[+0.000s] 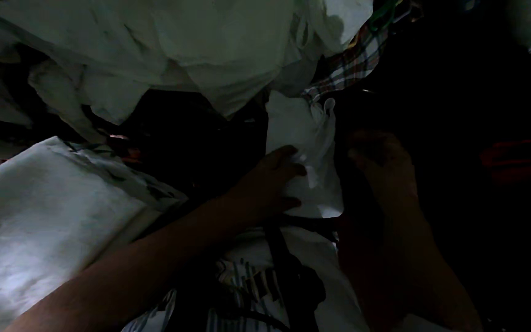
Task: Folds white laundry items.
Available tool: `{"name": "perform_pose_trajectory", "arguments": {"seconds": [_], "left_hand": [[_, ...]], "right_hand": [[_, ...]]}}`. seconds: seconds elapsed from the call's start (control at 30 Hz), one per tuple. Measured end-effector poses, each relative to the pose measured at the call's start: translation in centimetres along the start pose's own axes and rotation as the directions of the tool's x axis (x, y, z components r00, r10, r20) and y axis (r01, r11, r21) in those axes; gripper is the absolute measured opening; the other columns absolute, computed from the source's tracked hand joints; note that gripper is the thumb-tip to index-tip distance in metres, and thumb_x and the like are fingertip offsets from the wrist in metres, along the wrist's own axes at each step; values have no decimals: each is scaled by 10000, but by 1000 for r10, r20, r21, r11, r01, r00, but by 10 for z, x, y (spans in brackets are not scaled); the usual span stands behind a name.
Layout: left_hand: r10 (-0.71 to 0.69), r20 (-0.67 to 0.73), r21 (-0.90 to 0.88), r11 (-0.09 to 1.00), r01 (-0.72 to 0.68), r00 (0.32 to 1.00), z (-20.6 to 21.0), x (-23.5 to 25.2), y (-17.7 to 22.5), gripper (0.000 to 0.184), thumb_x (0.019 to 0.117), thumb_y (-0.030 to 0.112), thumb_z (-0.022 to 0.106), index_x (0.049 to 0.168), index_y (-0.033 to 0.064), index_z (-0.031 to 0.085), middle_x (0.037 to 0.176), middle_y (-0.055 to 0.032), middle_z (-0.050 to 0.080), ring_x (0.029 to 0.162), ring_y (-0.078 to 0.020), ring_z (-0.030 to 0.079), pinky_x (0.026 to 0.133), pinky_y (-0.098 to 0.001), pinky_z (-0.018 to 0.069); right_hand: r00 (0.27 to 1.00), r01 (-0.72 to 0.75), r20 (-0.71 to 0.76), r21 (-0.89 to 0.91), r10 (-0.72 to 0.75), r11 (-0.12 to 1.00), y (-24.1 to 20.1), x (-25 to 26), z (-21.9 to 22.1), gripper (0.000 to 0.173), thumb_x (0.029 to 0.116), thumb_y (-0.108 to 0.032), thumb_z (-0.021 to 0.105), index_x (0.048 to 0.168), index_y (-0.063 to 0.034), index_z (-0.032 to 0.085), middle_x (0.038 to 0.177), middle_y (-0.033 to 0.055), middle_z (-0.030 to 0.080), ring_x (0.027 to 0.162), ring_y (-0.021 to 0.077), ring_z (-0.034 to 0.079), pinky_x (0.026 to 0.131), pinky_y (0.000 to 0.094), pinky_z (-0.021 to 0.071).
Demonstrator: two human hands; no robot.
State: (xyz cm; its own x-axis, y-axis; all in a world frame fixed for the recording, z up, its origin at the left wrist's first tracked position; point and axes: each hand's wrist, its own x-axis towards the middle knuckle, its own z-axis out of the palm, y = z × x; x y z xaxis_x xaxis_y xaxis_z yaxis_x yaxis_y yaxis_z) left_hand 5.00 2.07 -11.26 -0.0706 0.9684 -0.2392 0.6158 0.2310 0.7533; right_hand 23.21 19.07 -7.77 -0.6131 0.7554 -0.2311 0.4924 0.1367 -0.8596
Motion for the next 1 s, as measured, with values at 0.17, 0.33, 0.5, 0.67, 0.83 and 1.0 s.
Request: {"name": "perform_pose_trajectory", "arguments": {"seconds": [0.17, 0.33, 0.5, 0.67, 0.83, 1.0], "left_hand": [[-329, 117, 31, 944, 328, 937, -12, -21, 4, 602, 777, 327, 909, 1252, 198, 562, 1433, -119, 414, 1099, -226, 624, 804, -414, 610], [-400, 100, -145, 900, 411, 911, -6, -27, -3, 457, 877, 284, 827, 1228, 149, 568, 1033, -81, 628, 792, -184, 630, 676, -387, 567], [-324, -71, -142, 939, 312, 943, -9, -37, -3, 256, 917, 192, 783, 1129, 127, 654, 1001, -61, 652, 864, -180, 641, 756, -405, 569], [-270, -83, -230, 942, 246, 959, -3, -47, -13, 217, 949, 141, 736, 1153, 151, 661, 1026, -28, 681, 894, -133, 665, 796, -361, 584], [-166, -102, -290, 948, 130, 981, -22, -58, 5, 130, 935, 58, 721, 1038, 130, 688, 930, 6, 677, 781, -72, 633, 691, -254, 557], [-5, -36, -346, 938, -8, 999, -26, -82, -2, 222, 887, 28, 737, 1052, 173, 763, 1032, 61, 707, 858, -20, 661, 742, -188, 579]], "right_hand": [[918, -102, 368, -140, 147, 985, 42, -59, -4, 369, 826, -124, 815, 1173, -171, 700, 1253, 44, 619, 1081, 141, 621, 842, 332, 582], [958, 72, 285, -326, 25, 943, 62, -62, 2, 422, 871, -219, 802, 1274, -235, 678, 1354, 68, 563, 1179, 207, 591, 912, 426, 569], [965, -158, 178, -182, 190, 971, 60, -65, 7, 351, 1002, -316, 667, 1319, -170, 639, 1255, 45, 664, 1066, 145, 671, 892, 401, 591], [977, -206, 50, -61, 209, 977, 56, -71, 15, 200, 978, -181, 694, 1175, -144, 693, 1040, 29, 709, 885, 117, 686, 771, 345, 604], [996, -31, -75, 269, 53, 963, 40, -93, 6, 125, 899, 11, 702, 989, -72, 726, 928, -10, 712, 802, 57, 665, 707, 226, 589], [990, -29, 138, 255, -7, 967, 58, -106, -5, 172, 866, 16, 727, 1018, -61, 745, 1023, 15, 712, 852, 71, 678, 729, 232, 603]]}}
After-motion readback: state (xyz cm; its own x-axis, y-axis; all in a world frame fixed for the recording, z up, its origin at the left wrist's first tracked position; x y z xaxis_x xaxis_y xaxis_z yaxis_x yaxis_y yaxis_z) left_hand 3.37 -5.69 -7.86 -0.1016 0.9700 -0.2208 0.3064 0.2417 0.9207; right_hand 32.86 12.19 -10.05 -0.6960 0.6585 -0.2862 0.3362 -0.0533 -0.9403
